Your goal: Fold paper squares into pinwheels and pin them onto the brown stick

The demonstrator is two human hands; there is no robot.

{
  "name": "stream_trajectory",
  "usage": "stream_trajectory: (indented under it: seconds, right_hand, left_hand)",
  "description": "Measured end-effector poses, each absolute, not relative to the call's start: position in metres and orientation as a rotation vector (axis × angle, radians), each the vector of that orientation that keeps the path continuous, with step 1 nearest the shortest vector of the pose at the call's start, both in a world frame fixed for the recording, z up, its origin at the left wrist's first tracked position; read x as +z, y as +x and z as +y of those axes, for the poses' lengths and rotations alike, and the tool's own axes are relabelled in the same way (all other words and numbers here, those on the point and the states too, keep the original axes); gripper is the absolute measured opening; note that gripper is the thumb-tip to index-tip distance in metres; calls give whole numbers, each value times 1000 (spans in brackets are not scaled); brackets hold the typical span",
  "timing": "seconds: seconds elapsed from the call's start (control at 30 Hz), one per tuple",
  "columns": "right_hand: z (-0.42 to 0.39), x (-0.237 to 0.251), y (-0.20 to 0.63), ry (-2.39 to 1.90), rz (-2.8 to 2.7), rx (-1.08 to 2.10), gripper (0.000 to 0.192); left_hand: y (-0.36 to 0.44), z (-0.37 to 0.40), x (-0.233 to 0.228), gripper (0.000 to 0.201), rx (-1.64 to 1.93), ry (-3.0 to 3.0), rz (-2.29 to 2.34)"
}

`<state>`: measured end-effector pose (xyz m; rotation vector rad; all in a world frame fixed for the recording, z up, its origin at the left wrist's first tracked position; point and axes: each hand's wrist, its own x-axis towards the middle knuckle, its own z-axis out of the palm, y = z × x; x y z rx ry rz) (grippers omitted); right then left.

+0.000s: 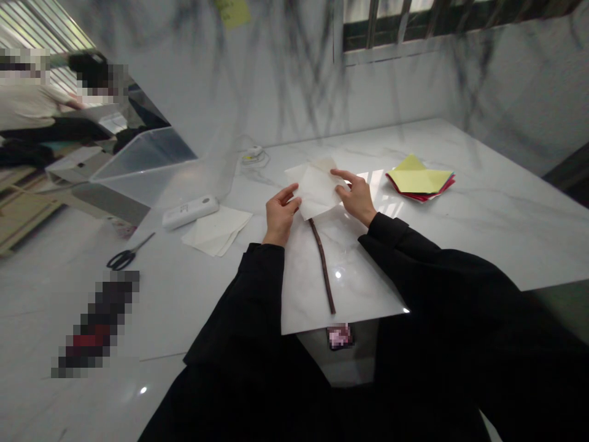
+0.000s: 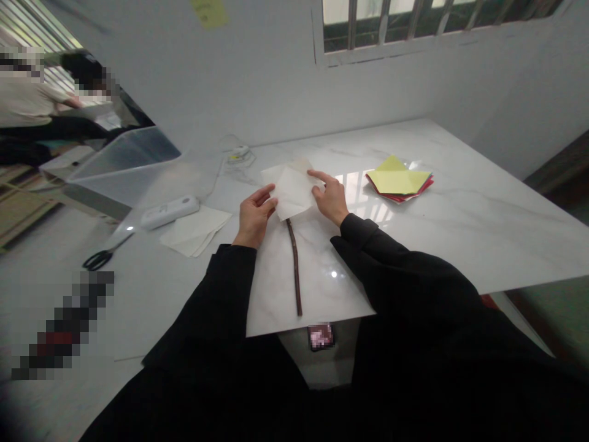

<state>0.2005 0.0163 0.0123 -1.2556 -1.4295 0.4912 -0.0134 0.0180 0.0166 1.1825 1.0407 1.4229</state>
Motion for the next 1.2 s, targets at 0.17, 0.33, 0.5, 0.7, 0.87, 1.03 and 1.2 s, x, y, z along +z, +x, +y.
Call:
stream_trajectory:
  seconds: [0.17,0.33,0.5,0.7,0.87,1.03,1.2]
  right_hand:
    - [24,7,204,-1183,-1326,664,41]
    - [26,6,207,-1100,-1172,962,42]
    - [22,9,209,-1025,-1060,1159,47]
    - [18,16,210,-1030,-1066,1204,43]
    - [18,18,212,-1064,-1100,1203,43]
    - [15,17,210,-1046,-1086,1305,39]
    - [12,14,209,-956,-1095,1444,33]
  left_hand:
    - [-17,21,16,46,1440,1108,1040]
    - [-23,29,15,43,1437,966,959]
    - [-32,33,16,40,1351,876,917]
    - [-36,31,21,36,1330,955,937]
    - [-33,25,27,48,1301,1038,940]
    - [-27,17,35,46,1190,1003,841]
    - [-27,16,32,41,1098,965,897]
